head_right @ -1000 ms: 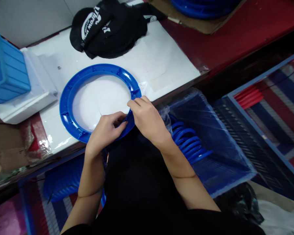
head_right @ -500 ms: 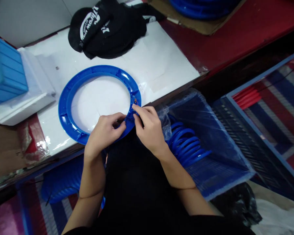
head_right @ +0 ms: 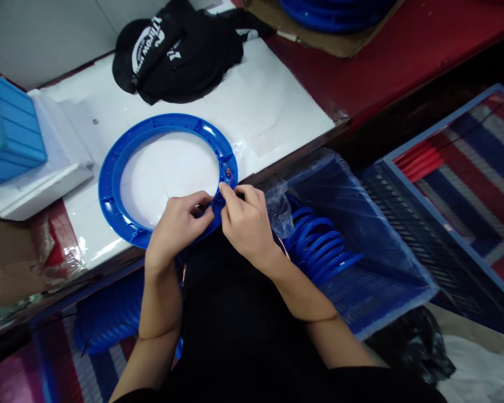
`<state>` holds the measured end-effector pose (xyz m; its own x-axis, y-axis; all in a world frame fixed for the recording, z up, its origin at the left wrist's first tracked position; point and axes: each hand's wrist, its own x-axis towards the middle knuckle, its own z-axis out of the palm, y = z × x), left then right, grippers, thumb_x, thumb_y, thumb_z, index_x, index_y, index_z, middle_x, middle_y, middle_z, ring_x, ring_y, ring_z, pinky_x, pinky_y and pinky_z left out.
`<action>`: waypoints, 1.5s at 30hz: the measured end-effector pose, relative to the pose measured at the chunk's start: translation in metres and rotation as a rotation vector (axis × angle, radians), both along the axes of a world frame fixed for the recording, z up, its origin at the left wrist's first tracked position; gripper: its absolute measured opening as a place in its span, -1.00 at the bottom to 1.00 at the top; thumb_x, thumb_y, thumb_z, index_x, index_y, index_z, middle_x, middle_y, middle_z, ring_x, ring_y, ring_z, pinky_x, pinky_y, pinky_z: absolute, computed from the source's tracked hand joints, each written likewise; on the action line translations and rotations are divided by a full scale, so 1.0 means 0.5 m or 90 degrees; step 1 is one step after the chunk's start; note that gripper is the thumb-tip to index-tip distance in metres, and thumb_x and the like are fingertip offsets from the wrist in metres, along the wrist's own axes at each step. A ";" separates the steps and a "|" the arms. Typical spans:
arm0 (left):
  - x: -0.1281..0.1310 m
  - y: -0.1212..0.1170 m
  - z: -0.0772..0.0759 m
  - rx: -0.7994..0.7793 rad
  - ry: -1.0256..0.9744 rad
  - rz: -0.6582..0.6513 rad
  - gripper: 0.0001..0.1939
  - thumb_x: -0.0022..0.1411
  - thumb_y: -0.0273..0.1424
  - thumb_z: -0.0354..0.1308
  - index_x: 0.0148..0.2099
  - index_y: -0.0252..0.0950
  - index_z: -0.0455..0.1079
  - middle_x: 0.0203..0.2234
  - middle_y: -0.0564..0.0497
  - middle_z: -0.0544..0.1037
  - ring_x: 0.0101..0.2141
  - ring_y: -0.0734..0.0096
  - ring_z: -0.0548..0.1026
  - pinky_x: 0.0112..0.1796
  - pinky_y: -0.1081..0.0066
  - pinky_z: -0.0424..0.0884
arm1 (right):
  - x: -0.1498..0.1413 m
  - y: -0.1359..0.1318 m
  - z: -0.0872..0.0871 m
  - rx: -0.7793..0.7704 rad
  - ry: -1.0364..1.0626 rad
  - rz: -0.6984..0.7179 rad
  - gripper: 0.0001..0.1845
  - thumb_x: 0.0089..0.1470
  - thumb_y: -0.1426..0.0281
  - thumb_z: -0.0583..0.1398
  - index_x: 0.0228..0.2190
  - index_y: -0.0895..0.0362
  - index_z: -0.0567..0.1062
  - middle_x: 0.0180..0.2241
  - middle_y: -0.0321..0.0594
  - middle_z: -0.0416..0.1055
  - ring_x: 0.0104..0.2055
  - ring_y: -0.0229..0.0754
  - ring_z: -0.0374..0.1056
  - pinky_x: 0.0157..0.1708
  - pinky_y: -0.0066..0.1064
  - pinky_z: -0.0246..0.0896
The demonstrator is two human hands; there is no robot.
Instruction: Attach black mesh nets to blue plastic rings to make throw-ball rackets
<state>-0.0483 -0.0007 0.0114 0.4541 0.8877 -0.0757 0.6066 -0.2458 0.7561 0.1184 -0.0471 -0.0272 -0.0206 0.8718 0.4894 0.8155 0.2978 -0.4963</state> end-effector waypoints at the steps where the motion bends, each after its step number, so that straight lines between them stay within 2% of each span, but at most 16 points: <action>1: 0.001 -0.001 0.000 0.001 -0.001 0.006 -0.83 0.28 -0.48 0.12 -0.22 -0.25 0.55 -0.38 0.02 0.66 -0.39 0.38 0.54 -0.24 0.38 0.41 | 0.002 0.000 0.000 -0.011 -0.005 0.001 -0.56 0.37 0.57 0.10 0.16 0.19 0.59 -0.21 -0.01 0.63 -0.03 0.07 0.50 0.00 -0.04 0.38; 6: 0.005 -0.006 -0.001 0.006 0.001 0.021 -0.86 0.27 -0.50 0.13 -0.25 -0.25 0.52 -0.42 0.05 0.61 -0.41 0.40 0.50 -0.27 0.39 0.36 | 0.011 0.000 0.004 -0.048 -0.026 0.014 -0.60 0.40 0.50 0.12 0.15 0.18 0.59 -0.12 0.01 0.64 0.01 0.06 0.49 0.07 -0.02 0.33; 13: 0.006 -0.007 -0.006 0.014 0.005 0.020 -0.88 0.29 -0.48 0.15 -0.29 -0.24 0.51 -0.44 0.05 0.61 -0.41 0.40 0.49 -0.28 0.40 0.36 | 0.002 0.005 -0.003 -0.013 -0.024 -0.013 -0.69 0.43 0.43 0.16 0.08 0.16 0.62 -0.20 -0.07 0.67 -0.05 0.03 0.51 0.04 -0.05 0.33; 18: -0.001 -0.004 0.005 0.016 0.034 -0.014 -0.85 0.35 -0.47 0.13 -0.20 -0.25 0.55 -0.36 0.00 0.67 -0.35 0.33 0.57 -0.24 0.36 0.40 | -0.001 0.004 -0.007 -0.012 -0.009 -0.012 -0.66 0.43 0.40 0.17 0.12 0.17 0.62 -0.16 -0.01 0.66 0.00 0.07 0.50 0.05 -0.01 0.36; 22: -0.004 -0.005 0.021 0.021 0.105 -0.042 -0.81 0.42 -0.42 0.14 -0.05 -0.24 0.58 -0.20 -0.06 0.72 -0.24 0.20 0.63 -0.18 0.28 0.45 | 0.003 0.004 -0.004 0.041 -0.034 0.012 -0.64 0.45 0.45 0.13 0.15 0.24 0.59 -0.15 0.02 0.68 -0.03 0.04 0.52 0.02 -0.06 0.38; 25: -0.006 -0.010 0.032 0.005 0.147 -0.057 -0.77 0.43 -0.38 0.18 0.05 -0.22 0.58 -0.09 -0.08 0.73 -0.14 0.11 0.66 -0.10 0.21 0.50 | 0.014 0.007 0.001 0.045 -0.036 0.034 -0.61 0.45 0.49 0.12 0.20 0.23 0.55 -0.05 0.02 0.69 -0.02 0.02 0.52 0.02 -0.08 0.40; 29: -0.026 -0.006 0.055 -0.006 0.147 -0.053 -0.70 0.46 -0.26 0.19 0.14 -0.19 0.57 -0.01 -0.08 0.72 -0.07 0.08 0.68 -0.04 0.18 0.56 | 0.035 0.009 0.001 0.018 0.000 0.067 -0.57 0.43 0.50 0.12 0.24 0.12 0.52 0.19 0.03 0.58 0.10 0.06 0.49 0.10 -0.02 0.43; 31: -0.049 0.016 0.070 0.026 0.138 -0.039 -0.64 0.47 -0.20 0.18 0.19 -0.21 0.55 0.02 -0.10 0.71 -0.04 0.09 0.68 0.01 0.17 0.57 | 0.039 0.001 -0.005 0.029 0.032 0.027 -0.63 0.42 0.46 0.14 0.17 0.13 0.56 0.16 0.08 0.58 0.11 0.10 0.48 0.12 0.01 0.44; 33: -0.079 0.059 0.082 0.100 0.155 -0.039 -0.59 0.48 -0.18 0.15 0.22 -0.26 0.53 0.08 -0.15 0.68 0.03 0.07 0.65 0.11 0.13 0.54 | 0.033 -0.014 -0.016 0.013 0.087 -0.031 -0.70 0.42 0.39 0.17 0.10 0.13 0.57 -0.04 0.06 0.61 0.00 0.09 0.50 0.05 -0.02 0.47; 36: -0.128 0.159 0.081 0.221 0.238 -0.069 -0.54 0.46 -0.20 0.13 0.26 -0.33 0.49 0.22 -0.24 0.55 0.23 -0.07 0.50 0.28 -0.01 0.40 | 0.009 -0.037 -0.034 -0.119 0.224 -0.041 -0.62 0.42 0.26 0.19 0.17 0.11 0.44 -0.30 -0.19 0.56 -0.30 -0.09 0.50 -0.22 -0.23 0.49; 39: -0.168 0.264 0.058 0.251 0.333 -0.052 -0.42 0.40 -0.24 0.18 0.39 -0.32 0.37 0.38 -0.30 0.37 0.34 -0.19 0.35 0.34 -0.11 0.30 | -0.002 -0.040 -0.037 -0.226 0.298 -0.029 -0.49 0.37 0.28 0.17 0.28 0.11 0.29 -0.36 -0.33 0.50 -0.43 -0.18 0.46 -0.34 -0.36 0.42; 42: -0.193 0.332 0.033 0.231 0.350 -0.036 -0.24 0.35 -0.22 0.22 0.50 -0.36 0.19 0.44 -0.38 0.26 0.38 -0.29 0.28 0.34 -0.20 0.27 | 0.028 -0.011 -0.007 -0.286 0.221 -0.037 -0.44 0.30 0.34 0.12 0.29 0.15 0.26 -0.37 -0.32 0.50 -0.39 -0.14 0.49 -0.31 -0.36 0.38; 45: -0.203 0.348 0.019 0.208 0.294 -0.062 -0.12 0.34 -0.13 0.23 0.55 -0.37 0.07 0.43 -0.38 0.28 0.39 -0.26 0.29 0.37 -0.18 0.25 | 0.086 0.048 0.042 -0.365 -0.006 -0.002 -0.40 0.31 0.36 0.09 0.34 0.15 0.24 -0.30 -0.19 0.60 -0.35 -0.04 0.55 -0.31 -0.32 0.31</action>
<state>-0.1499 0.1733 0.0208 0.5192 0.8545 -0.0145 0.8192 -0.4928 0.2933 0.1615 -0.0229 -0.0062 -0.0198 0.9978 -0.0626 0.8214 -0.0195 -0.5701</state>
